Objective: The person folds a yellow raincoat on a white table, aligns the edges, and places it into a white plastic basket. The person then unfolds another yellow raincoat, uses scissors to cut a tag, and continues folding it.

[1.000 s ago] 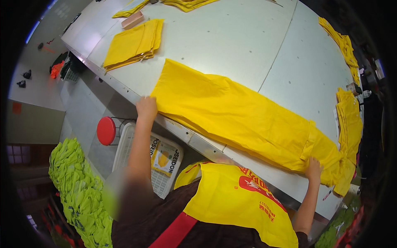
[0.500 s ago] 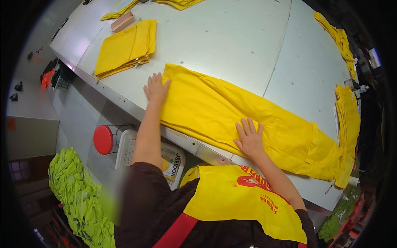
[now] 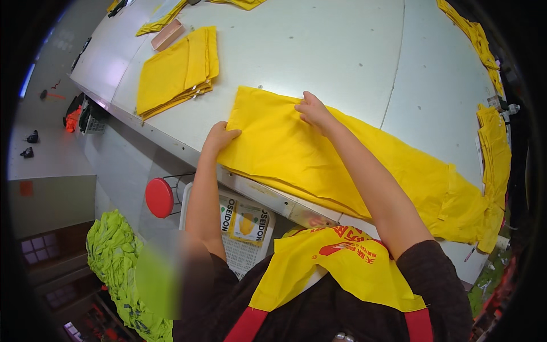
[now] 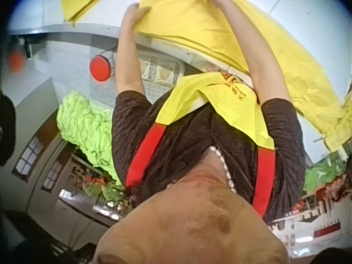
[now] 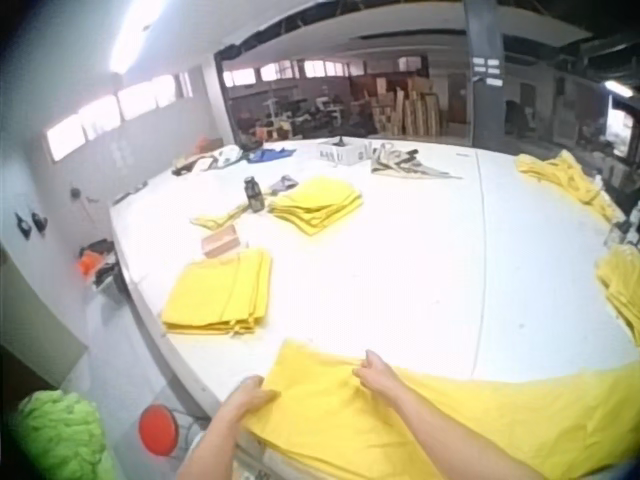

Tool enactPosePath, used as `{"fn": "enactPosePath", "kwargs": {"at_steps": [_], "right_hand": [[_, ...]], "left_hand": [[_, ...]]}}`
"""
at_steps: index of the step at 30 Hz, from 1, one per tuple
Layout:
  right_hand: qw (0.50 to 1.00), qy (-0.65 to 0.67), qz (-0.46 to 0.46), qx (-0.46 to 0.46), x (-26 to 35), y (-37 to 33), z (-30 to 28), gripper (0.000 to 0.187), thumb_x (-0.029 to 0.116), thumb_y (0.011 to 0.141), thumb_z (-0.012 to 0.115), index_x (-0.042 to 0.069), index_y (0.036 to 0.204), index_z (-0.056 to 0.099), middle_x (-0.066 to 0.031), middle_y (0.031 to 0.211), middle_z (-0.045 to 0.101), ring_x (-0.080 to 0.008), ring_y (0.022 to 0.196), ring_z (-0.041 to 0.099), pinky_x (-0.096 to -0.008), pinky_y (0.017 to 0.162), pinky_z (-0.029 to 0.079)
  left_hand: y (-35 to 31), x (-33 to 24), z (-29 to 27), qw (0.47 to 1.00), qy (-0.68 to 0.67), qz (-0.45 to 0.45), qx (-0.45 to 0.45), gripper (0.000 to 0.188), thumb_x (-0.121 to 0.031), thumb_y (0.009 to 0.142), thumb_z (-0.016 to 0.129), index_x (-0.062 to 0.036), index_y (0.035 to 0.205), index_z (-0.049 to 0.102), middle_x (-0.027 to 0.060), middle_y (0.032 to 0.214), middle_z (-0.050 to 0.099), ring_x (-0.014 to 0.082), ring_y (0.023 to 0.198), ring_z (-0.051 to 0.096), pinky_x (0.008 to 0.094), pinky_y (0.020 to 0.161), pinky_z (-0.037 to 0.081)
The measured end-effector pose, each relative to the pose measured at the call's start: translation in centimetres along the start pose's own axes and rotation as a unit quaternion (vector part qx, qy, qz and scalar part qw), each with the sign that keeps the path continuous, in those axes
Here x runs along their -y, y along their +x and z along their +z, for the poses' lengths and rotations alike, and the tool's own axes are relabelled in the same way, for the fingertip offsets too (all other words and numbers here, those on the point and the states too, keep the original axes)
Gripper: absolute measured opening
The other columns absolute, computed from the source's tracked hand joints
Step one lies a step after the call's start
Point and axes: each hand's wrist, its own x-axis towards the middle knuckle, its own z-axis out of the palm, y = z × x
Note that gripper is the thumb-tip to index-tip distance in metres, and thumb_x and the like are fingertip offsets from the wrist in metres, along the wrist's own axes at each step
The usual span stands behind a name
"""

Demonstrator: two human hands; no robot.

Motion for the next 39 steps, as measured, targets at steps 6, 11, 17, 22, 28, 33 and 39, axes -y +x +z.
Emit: {"fn": "enactPosePath", "kwargs": {"at_steps": [6, 11, 17, 22, 28, 33, 39], "right_hand": [[0.976, 0.208, 0.054, 0.038, -0.7, -4.0, 5.6, 0.072, 0.019, 0.086, 0.054, 0.010, 0.144, 0.013, -0.0086, 0.151, 0.013, -0.0244, 0.135, 0.020, -0.0475, 0.103, 0.025], [0.987, 0.067, 0.036, 0.144, -6.8, -10.2, 8.8, 0.077, 0.017, 0.079, 0.055, 0.006, 0.143, 0.015, -0.0146, 0.146, 0.025, -0.0256, 0.131, 0.028, -0.0408, 0.103, 0.028], [0.905, -0.198, -0.298, 0.229, -11.5, -14.6, 8.2, 0.076, 0.023, 0.079, 0.057, -0.003, 0.139, 0.019, -0.0310, 0.140, 0.026, -0.0385, 0.127, 0.034, -0.0370, 0.105, 0.029], [0.828, -0.394, -0.173, 0.360, -7.1, -17.3, 4.9, 0.053, 0.024, 0.081, 0.056, 0.000, 0.126, 0.041, -0.0258, 0.112, 0.055, -0.0367, 0.102, 0.054, -0.0385, 0.090, 0.043], [0.941, -0.262, -0.125, 0.172, -2.5, -16.3, -2.1, 0.028, 0.026, 0.083, 0.052, 0.003, 0.096, 0.062, -0.0198, 0.089, 0.064, -0.0332, 0.083, 0.061, -0.0418, 0.075, 0.048], [0.784, -0.477, -0.319, -0.238, -0.2, -8.0, -3.2, 0.030, 0.026, 0.085, 0.053, 0.000, 0.097, 0.062, -0.0161, 0.091, 0.064, -0.0337, 0.086, 0.060, -0.0426, 0.076, 0.047], [0.909, -0.415, -0.014, 0.026, 1.6, -1.6, -4.0, 0.039, 0.033, 0.084, 0.055, -0.003, 0.095, 0.062, -0.0168, 0.092, 0.064, -0.0301, 0.087, 0.060, -0.0375, 0.075, 0.046]], "left_hand": [[0.4, 0.7, -1.6, 0.976, -0.165, -0.004, 0.143, 0.041, -0.011, 0.079, 0.060, 0.0028, 0.117, 0.051, 0.0112, 0.105, 0.061, 0.0176, 0.089, 0.060, 0.0293, 0.078, 0.049], [-2.6, -4.1, -3.0, 0.937, -0.274, 0.041, 0.214, 0.046, -0.009, 0.076, 0.057, -0.0011, 0.120, 0.048, 0.0071, 0.103, 0.060, 0.0135, 0.085, 0.059, 0.0257, 0.071, 0.049], [-7.5, -11.4, 2.9, 0.932, -0.123, 0.217, 0.263, 0.037, -0.012, 0.071, 0.054, -0.0016, 0.107, 0.052, 0.0041, 0.088, 0.059, 0.0121, 0.069, 0.056, 0.0241, 0.052, 0.045], [-8.2, -10.9, 14.3, 0.945, 0.154, 0.264, 0.118, 0.027, -0.016, 0.074, 0.058, -0.0010, 0.096, 0.052, 0.0207, 0.093, 0.060, 0.0369, 0.089, 0.059, 0.0427, 0.076, 0.047], [-11.5, -10.3, 17.8, 0.962, 0.132, 0.237, -0.026, 0.034, -0.029, 0.076, 0.063, -0.0028, 0.096, 0.052, 0.0212, 0.096, 0.056, 0.0372, 0.087, 0.058, 0.0444, 0.072, 0.048], [-13.9, -8.7, 18.2, 0.928, 0.072, 0.352, -0.092, 0.033, -0.027, 0.080, 0.062, -0.0023, 0.101, 0.055, 0.0181, 0.100, 0.057, 0.0343, 0.088, 0.057, 0.0415, 0.075, 0.047], [-14.2, -5.4, 15.6, 0.900, 0.097, 0.392, -0.161, 0.044, -0.025, 0.081, 0.062, -0.0018, 0.116, 0.053, 0.0188, 0.117, 0.053, 0.0364, 0.111, 0.047, 0.0456, 0.094, 0.036]]}}
